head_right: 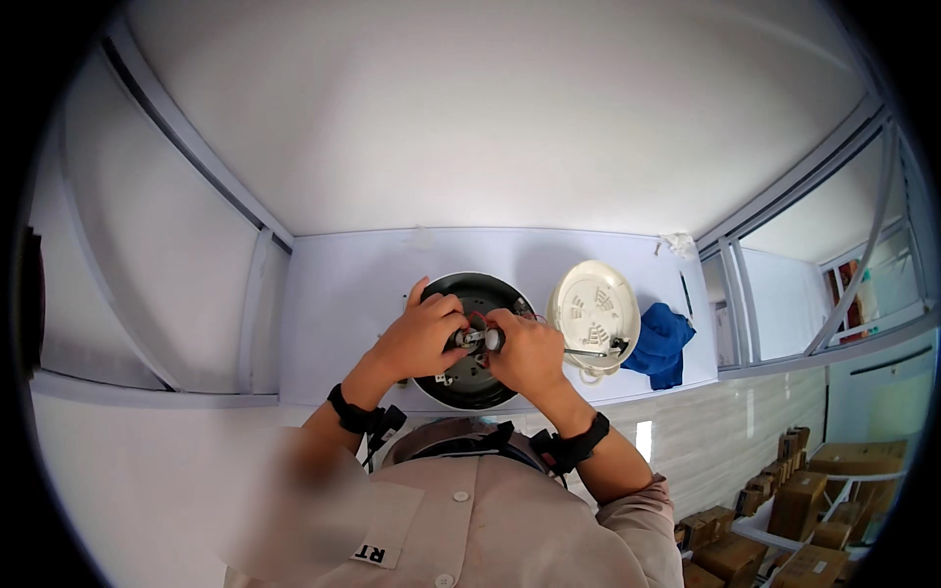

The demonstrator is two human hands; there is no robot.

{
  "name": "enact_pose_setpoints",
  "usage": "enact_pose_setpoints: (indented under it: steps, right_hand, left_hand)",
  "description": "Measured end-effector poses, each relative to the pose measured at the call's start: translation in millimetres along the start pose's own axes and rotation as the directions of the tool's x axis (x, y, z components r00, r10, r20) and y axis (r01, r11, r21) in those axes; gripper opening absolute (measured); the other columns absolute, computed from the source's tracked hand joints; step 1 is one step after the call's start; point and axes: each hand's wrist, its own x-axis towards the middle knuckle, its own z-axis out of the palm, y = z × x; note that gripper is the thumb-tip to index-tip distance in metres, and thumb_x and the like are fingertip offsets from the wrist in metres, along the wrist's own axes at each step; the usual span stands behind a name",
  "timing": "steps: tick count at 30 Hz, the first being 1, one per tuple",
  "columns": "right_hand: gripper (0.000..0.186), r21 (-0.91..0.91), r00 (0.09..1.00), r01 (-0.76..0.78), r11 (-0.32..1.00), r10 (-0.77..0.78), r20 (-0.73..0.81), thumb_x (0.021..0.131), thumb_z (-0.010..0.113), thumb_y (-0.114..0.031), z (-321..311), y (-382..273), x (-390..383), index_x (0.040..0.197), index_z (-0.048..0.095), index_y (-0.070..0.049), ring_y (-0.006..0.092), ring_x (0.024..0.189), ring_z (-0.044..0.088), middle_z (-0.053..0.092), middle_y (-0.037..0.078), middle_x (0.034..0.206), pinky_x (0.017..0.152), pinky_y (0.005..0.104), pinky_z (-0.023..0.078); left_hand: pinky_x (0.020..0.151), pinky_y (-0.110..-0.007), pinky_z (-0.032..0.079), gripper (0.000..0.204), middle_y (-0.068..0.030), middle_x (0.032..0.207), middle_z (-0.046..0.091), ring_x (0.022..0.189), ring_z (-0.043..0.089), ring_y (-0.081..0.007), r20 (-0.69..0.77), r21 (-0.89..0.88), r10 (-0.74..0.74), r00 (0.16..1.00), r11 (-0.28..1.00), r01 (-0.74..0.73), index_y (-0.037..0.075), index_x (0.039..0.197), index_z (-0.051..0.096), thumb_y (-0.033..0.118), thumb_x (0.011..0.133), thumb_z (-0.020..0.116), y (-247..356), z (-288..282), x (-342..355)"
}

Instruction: The person uses a screwdriver to adjust and tighten screws on the internal wiring of a ceiling light fixture. They manipulate wires and components inside the fixture's housing, then reattach the cover.

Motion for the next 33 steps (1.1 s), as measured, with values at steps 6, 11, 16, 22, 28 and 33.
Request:
enact_pose_setpoints:
  steps: [6, 11, 16, 22, 28, 33]
  right_hand:
    - [0.04, -0.004, 1.0, -0.001, 1.0, 0.001, -0.01, 0.065, 0.087, -0.015, 2, 6, 2, 0.102, 0.073, -0.019, 0.0345, 0.074, 0.073, 0.073, 0.008, 0.077, 0.062, 0.0466, 0.056]
    - [0.037, 0.001, 1.0, -0.018, 1.0, 0.018, 0.006, 0.068, 0.085, -0.014, 0, 4, 3, 0.102, 0.072, -0.018, 0.0354, 0.076, 0.073, 0.075, 0.009, 0.08, 0.063, 0.0468, 0.056]
    - [0.036, 0.039, 0.997, -0.075, 0.996, 0.075, 0.016, 0.07, 0.083, -0.013, 0, 5, 5, 0.104, 0.072, -0.018, 0.0358, 0.08, 0.074, 0.076, 0.009, 0.084, 0.067, 0.0477, 0.057]
    - [0.036, 0.024, 0.996, -0.085, 0.996, 0.085, 0.029, 0.07, 0.083, -0.013, 1, 6, 3, 0.104, 0.071, -0.018, 0.0358, 0.082, 0.074, 0.077, 0.008, 0.086, 0.068, 0.048, 0.058]
    - [0.037, 0.025, 0.994, -0.104, 0.994, 0.103, 0.021, 0.069, 0.084, -0.015, 2, 7, 2, 0.104, 0.071, -0.019, 0.0357, 0.082, 0.074, 0.077, 0.007, 0.086, 0.068, 0.0479, 0.058]
    - [0.037, 0.05, 0.994, -0.112, 0.992, 0.112, 0.017, 0.069, 0.083, -0.014, 0, 5, 3, 0.104, 0.071, -0.018, 0.036, 0.081, 0.074, 0.077, 0.007, 0.086, 0.068, 0.0484, 0.058]
  left_hand:
    - [0.118, -0.073, 0.026, 0.032, -0.0034, 0.111, 0.06, 0.108, 0.065, -0.0251, -0.038, 0.031, 0.04, 0.999, 0.999, -0.038, 0.01, 0.107, 0.072, 0.026, 0.084, 0.087, -5, 7, 0]
    - [0.117, -0.071, 0.026, 0.032, -0.0035, 0.112, 0.061, 0.106, 0.066, -0.0255, -0.013, 0.03, 0.018, 1.0, 0.999, -0.017, 0.01, 0.107, 0.07, 0.026, 0.085, 0.087, -6, 7, 1]
    - [0.114, -0.066, 0.027, 0.041, -0.0048, 0.113, 0.061, 0.105, 0.066, -0.0262, -0.024, -0.042, 0.008, 1.0, 0.999, -0.009, 0.009, 0.109, 0.071, 0.031, 0.08, 0.089, -4, 3, 4]
    - [0.117, -0.06, 0.021, 0.045, -0.0036, 0.116, 0.062, 0.107, 0.066, -0.0244, 0.019, -0.068, -0.062, 0.998, 0.996, 0.063, 0.01, 0.112, 0.071, 0.033, 0.079, 0.091, -4, 4, 5]
    - [0.116, -0.061, 0.023, 0.041, -0.0032, 0.113, 0.061, 0.106, 0.067, -0.0237, 0.031, -0.037, -0.054, 0.998, 0.998, 0.055, 0.011, 0.111, 0.071, 0.031, 0.08, 0.089, -2, 3, 7]
    - [0.116, -0.065, 0.024, 0.04, -0.0041, 0.108, 0.059, 0.103, 0.067, -0.0246, 0.102, 0.063, -0.059, 0.993, 0.997, 0.053, 0.009, 0.109, 0.071, 0.032, 0.081, 0.088, 3, 0, 14]
